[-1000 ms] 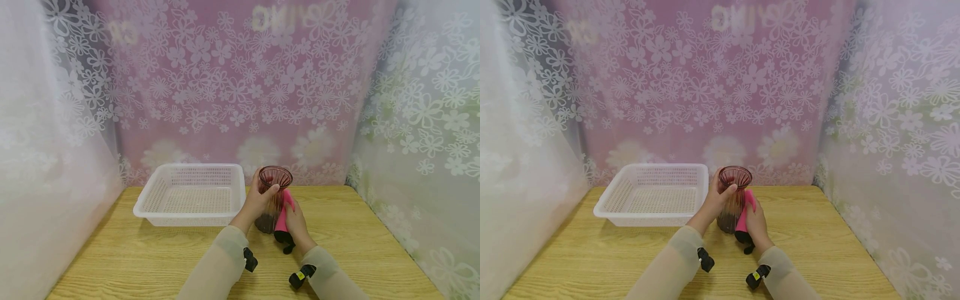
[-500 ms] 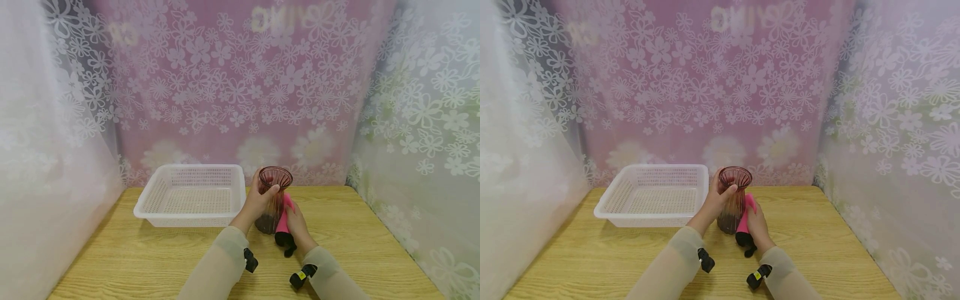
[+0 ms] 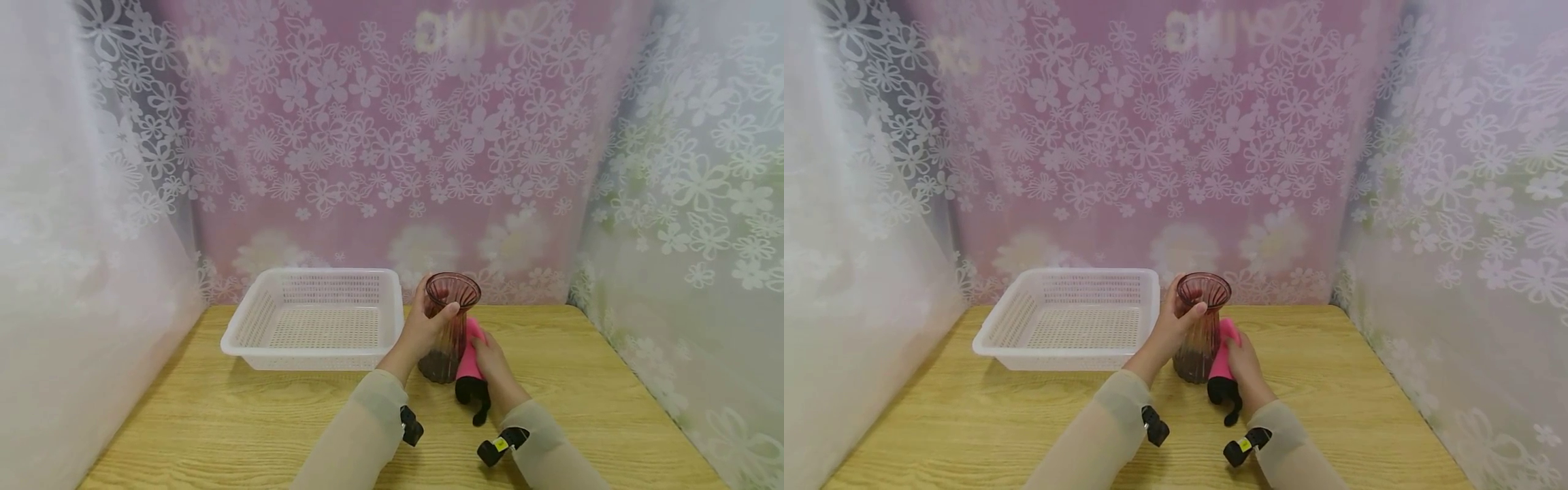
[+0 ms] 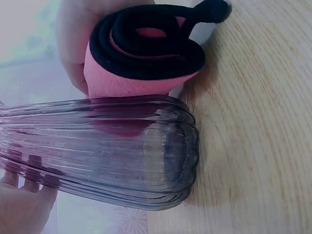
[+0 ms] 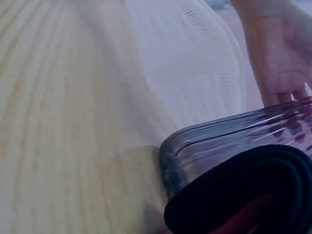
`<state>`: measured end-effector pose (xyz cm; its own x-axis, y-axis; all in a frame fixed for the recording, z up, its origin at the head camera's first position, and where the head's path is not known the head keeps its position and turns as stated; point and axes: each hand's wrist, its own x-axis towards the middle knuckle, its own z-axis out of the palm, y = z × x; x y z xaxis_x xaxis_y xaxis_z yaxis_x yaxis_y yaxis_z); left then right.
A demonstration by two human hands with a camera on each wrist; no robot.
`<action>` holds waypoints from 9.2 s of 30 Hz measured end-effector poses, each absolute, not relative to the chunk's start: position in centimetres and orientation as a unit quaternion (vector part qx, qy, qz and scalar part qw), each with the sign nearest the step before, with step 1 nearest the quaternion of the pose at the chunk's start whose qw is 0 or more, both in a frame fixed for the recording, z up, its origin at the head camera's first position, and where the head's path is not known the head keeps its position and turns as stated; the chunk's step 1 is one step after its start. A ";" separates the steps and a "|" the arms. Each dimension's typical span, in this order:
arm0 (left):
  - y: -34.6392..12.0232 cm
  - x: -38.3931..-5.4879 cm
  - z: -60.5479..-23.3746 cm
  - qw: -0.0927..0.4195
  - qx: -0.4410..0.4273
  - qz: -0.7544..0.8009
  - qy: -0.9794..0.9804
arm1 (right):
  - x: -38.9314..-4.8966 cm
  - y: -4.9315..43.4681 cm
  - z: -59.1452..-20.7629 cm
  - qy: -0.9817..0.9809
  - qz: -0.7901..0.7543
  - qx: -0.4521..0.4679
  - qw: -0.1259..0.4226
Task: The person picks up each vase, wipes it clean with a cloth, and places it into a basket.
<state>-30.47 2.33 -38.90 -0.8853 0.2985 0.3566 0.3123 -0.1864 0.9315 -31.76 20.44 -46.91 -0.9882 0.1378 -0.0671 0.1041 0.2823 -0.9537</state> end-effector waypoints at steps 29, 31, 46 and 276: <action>3.1 -32.9 -41.6 0.018 -0.211 -0.716 -0.666 | -28.8 22.1 -40.6 -0.744 0.654 -0.074 0.112; 3.0 -32.8 -41.6 0.015 -0.212 -0.715 -0.666 | -28.6 21.8 -40.3 -0.739 0.656 -0.066 0.136; 3.0 -33.0 -41.7 0.021 -0.206 -0.709 -0.674 | -25.9 17.1 -39.5 -0.708 0.625 0.048 0.326; 1.5 -32.8 -39.4 -0.010 -0.168 -0.677 -0.716 | -28.7 21.9 -40.0 -0.759 0.646 -0.058 0.056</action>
<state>-32.79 1.53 -39.41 -0.9431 0.2550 0.2132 0.2273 0.0269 0.9734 -28.69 21.94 -40.05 -0.9869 0.1611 0.0107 0.0154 0.1596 -0.9871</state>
